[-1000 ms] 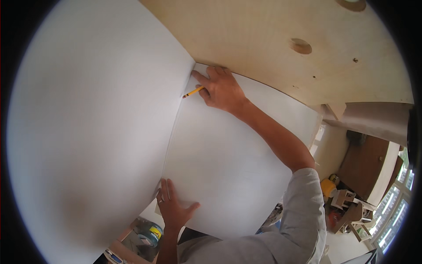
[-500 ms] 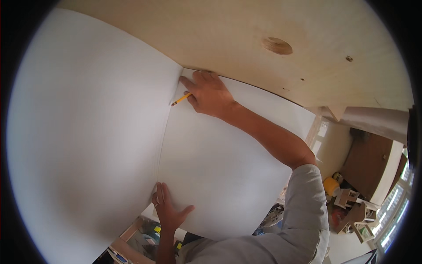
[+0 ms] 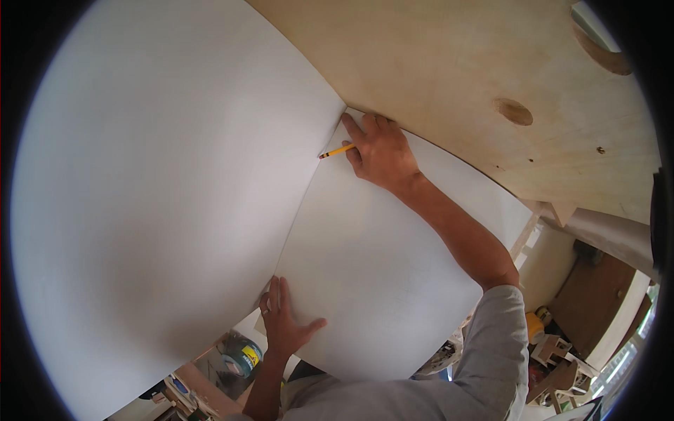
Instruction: The person marks a white laminate sheet inside a cabinet using a pencil, transports the sheet to a workbench, and aligns a wooden board along the sheet.
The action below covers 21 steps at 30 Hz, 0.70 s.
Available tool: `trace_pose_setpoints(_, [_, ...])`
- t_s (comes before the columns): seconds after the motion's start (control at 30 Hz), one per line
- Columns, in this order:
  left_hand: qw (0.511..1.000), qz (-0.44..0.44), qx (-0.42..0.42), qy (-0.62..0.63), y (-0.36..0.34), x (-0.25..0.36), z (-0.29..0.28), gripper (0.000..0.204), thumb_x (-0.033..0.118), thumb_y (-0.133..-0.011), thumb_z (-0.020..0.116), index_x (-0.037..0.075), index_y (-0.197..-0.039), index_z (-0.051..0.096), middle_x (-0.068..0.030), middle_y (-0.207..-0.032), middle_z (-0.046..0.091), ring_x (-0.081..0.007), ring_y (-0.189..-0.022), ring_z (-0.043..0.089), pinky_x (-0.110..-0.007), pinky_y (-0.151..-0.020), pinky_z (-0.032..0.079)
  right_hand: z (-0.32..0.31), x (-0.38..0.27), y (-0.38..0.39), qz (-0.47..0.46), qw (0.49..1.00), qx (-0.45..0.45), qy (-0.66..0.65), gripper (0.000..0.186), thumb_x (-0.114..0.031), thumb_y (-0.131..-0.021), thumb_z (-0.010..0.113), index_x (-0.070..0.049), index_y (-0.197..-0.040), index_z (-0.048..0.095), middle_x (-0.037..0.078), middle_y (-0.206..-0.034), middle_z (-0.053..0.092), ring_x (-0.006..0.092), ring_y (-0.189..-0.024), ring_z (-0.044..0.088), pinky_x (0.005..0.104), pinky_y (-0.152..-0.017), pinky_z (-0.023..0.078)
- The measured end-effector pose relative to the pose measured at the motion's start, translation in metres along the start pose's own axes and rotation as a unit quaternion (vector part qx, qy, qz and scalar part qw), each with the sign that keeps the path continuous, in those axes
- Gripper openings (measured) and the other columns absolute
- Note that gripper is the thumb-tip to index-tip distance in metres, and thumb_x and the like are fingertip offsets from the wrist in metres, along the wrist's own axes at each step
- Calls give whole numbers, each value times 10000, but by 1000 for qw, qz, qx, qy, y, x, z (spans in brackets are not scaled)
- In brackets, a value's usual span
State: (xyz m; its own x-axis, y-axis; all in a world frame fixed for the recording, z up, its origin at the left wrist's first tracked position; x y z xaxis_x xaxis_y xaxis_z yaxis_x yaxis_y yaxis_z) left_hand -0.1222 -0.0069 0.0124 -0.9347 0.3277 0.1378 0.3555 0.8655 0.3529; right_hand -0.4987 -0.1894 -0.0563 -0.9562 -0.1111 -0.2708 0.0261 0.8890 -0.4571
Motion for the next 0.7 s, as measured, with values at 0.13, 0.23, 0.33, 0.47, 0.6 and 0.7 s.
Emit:
trace_pose_setpoints(0.13, [1000, 14, 24, 4, 4, -4, 3, 1357, 689, -671, 905, -46, -1641, 304, -290, -1685, 320, -507, -1453, 362, -629, -1213, 287, 18, -5, 1, 8, 1000, -24, 6, 538, -332, -985, 679, -81, -1458, 628, 186, -1164, 642, 346, -1129, 649, 468, -1028, 533])
trace_pose_setpoints(0.23, [999, 3, 36, 16, -5, -6, 0, 1308, 688, -680, 887, 32, -1662, 326, -209, -1713, 329, -504, -1458, 378, -620, -1203, 290, 18, 4, -6, 19, 1000, -7, 3, 563, -359, -961, 679, -144, -1479, 625, 175, -1198, 672, 358, -1148, 662, 476, -1044, 529])
trace_pose_setpoints(0.33, [998, -54, 9, 16, -12, 6, -11, 1290, 670, -683, 888, 138, -1697, 293, -118, -1755, 284, -522, -1489, 352, -676, -1186, 307, 8, 10, -11, -5, 1000, -6, 28, 509, -337, -953, 700, -183, -1437, 664, 155, -1108, 668, 348, -1098, 668, 486, -982, 545])
trace_pose_setpoints(0.47, [993, -121, 4, 9, -9, 5, -11, 1314, 687, -660, 904, 146, -1695, 301, -125, -1742, 299, -524, -1465, 360, -632, -1204, 323, 19, -8, -17, -13, 997, -44, 55, 472, -337, -981, 687, -187, -1428, 668, 144, -1048, 659, 348, -972, 700, 489, -864, 595])
trace_pose_setpoints(0.6, [991, -127, 18, 43, 1, 4, -12, 1313, 661, -680, 907, 171, -1711, 256, -109, -1772, 215, -536, -1493, 325, -669, -1226, 283, 17, -6, -18, -66, 996, 3, 58, 460, -338, -995, 677, -214, -1437, 665, 140, -1009, 650, 344, -917, 705, 473, -807, 608])
trace_pose_setpoints(0.7, [990, -133, -13, 52, 0, 7, -7, 1307, 676, -708, 883, 182, -1718, 217, -105, -1786, 152, -537, -1535, 268, -758, -1224, 210, 17, -4, -12, -65, 995, 0, 74, 457, -339, -1007, 664, -234, -1452, 659, 135, -975, 641, 339, -894, 695, 468, -792, 606])
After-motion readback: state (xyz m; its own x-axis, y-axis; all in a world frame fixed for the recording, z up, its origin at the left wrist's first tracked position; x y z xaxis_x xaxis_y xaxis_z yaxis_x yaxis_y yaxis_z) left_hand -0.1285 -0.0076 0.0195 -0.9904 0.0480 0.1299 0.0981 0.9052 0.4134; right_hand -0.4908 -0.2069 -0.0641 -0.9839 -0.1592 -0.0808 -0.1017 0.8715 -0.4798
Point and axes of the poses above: each hand's wrist, its own y-axis away from the middle knuckle, its own z-axis out of the palm, x = y × z, the point moved 2 cm from there along -y, towards the middle knuckle
